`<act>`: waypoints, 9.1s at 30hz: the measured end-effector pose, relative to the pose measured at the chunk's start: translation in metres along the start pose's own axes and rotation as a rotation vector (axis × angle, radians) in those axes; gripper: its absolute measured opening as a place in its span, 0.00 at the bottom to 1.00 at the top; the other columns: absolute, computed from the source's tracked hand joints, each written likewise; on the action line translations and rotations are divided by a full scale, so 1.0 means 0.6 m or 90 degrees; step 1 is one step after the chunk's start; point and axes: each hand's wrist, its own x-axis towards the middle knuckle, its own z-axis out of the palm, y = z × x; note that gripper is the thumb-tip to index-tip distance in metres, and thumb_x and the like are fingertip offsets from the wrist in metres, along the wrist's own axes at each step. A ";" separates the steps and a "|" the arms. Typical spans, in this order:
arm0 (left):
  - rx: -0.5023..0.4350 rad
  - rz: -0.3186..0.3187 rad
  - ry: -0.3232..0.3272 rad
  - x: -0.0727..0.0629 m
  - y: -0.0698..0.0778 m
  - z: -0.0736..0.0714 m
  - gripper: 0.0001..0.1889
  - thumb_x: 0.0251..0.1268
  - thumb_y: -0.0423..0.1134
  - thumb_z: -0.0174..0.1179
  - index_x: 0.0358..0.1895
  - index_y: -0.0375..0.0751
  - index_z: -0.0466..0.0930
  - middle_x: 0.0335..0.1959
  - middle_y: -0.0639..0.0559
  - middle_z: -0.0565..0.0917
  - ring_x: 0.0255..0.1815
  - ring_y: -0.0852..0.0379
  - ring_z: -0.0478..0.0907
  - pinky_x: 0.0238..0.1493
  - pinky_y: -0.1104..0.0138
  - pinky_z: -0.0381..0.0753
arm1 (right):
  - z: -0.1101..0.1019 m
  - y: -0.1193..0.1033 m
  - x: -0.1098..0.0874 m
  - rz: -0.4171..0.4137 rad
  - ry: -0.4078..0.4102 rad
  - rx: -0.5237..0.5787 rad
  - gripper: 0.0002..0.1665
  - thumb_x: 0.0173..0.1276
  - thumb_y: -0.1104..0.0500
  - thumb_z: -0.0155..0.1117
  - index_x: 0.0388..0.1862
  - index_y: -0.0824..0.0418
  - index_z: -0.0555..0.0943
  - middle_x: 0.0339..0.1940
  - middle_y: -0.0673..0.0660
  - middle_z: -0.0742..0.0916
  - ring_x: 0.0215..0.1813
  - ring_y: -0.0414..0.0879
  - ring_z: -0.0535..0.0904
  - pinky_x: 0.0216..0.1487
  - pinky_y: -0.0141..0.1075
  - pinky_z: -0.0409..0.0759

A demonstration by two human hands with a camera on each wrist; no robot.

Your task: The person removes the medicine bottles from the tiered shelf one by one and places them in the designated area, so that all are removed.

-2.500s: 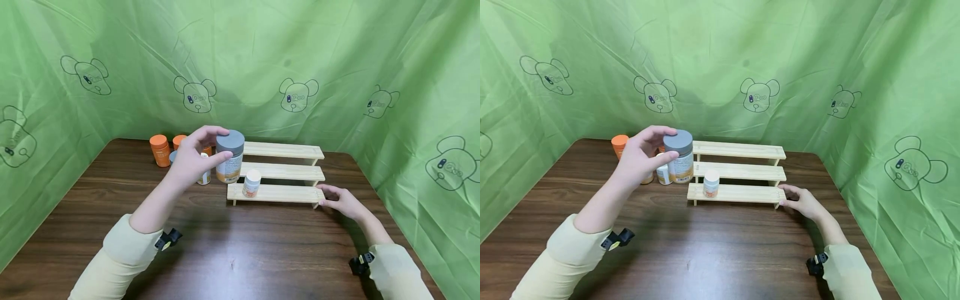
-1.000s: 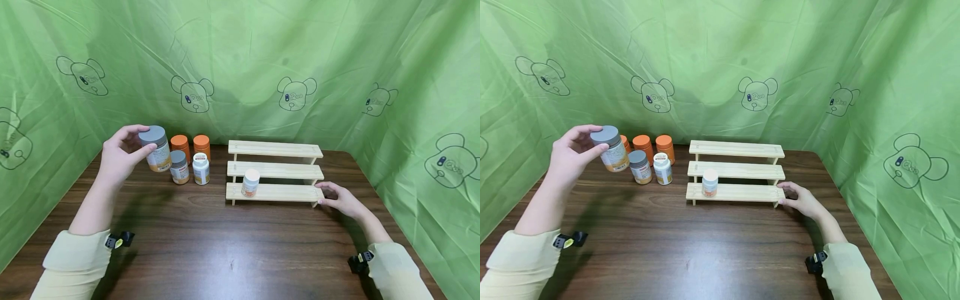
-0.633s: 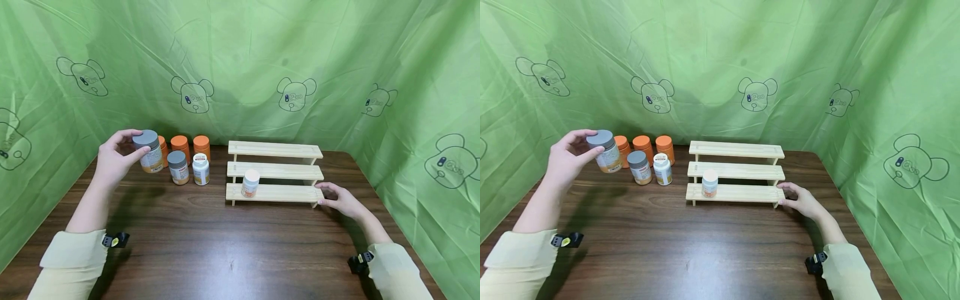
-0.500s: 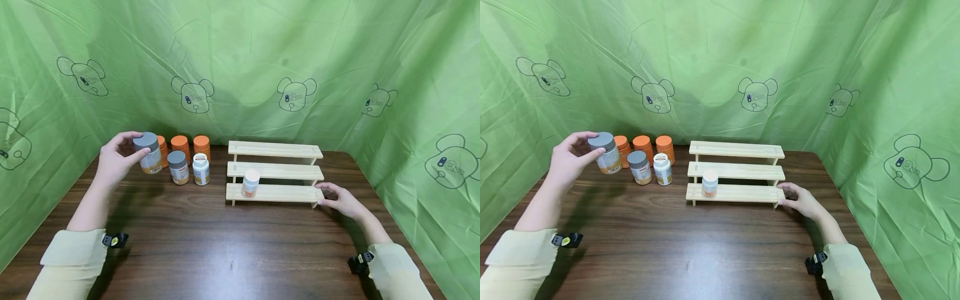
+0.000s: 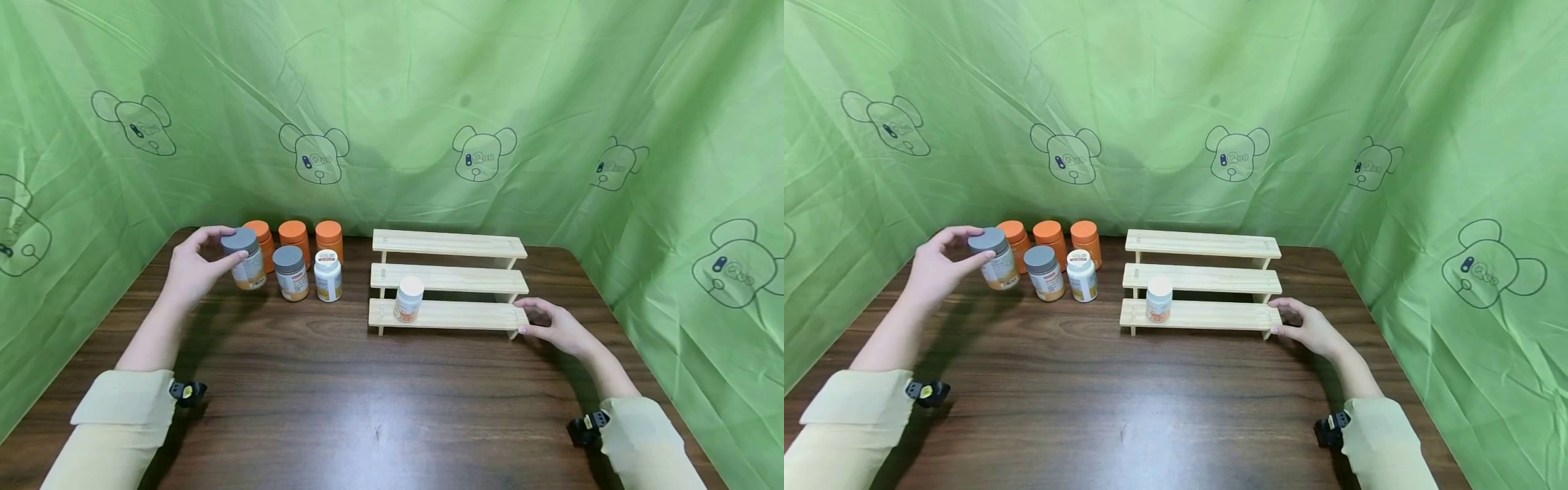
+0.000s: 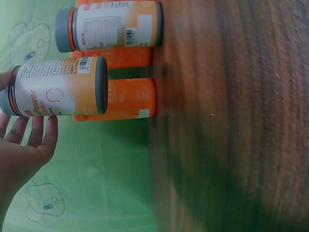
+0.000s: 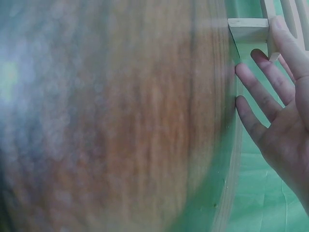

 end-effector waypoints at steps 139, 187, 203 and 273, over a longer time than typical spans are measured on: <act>-0.195 0.138 -0.279 -0.075 0.184 0.279 0.31 0.55 0.45 0.69 0.64 0.53 0.70 0.63 0.56 0.73 0.67 0.54 0.65 0.65 0.52 0.65 | 0.002 -0.008 -0.001 -0.001 0.000 0.003 0.30 0.62 0.53 0.68 0.62 0.57 0.72 0.54 0.60 0.82 0.54 0.43 0.76 0.52 0.37 0.74; -0.287 0.038 -0.411 -0.062 0.158 0.349 0.25 0.57 0.32 0.66 0.60 0.39 0.72 0.52 0.39 0.80 0.54 0.46 0.77 0.55 0.57 0.77 | 0.002 0.001 0.000 -0.018 0.013 0.006 0.30 0.61 0.54 0.69 0.62 0.56 0.73 0.52 0.58 0.83 0.51 0.33 0.76 0.51 0.27 0.72; -0.241 0.052 -0.391 -0.070 0.164 0.328 0.22 0.57 0.36 0.67 0.56 0.46 0.76 0.49 0.50 0.82 0.52 0.53 0.78 0.52 0.64 0.79 | 0.003 0.000 0.000 -0.006 0.011 0.007 0.30 0.61 0.54 0.69 0.62 0.56 0.72 0.53 0.58 0.82 0.51 0.33 0.76 0.51 0.26 0.72; -0.139 0.019 -0.349 -0.076 0.055 0.145 0.24 0.56 0.39 0.68 0.57 0.45 0.75 0.49 0.48 0.81 0.48 0.52 0.79 0.46 0.67 0.80 | 0.004 -0.001 -0.002 -0.011 0.012 -0.011 0.30 0.62 0.54 0.68 0.62 0.57 0.72 0.53 0.60 0.83 0.52 0.37 0.76 0.51 0.33 0.74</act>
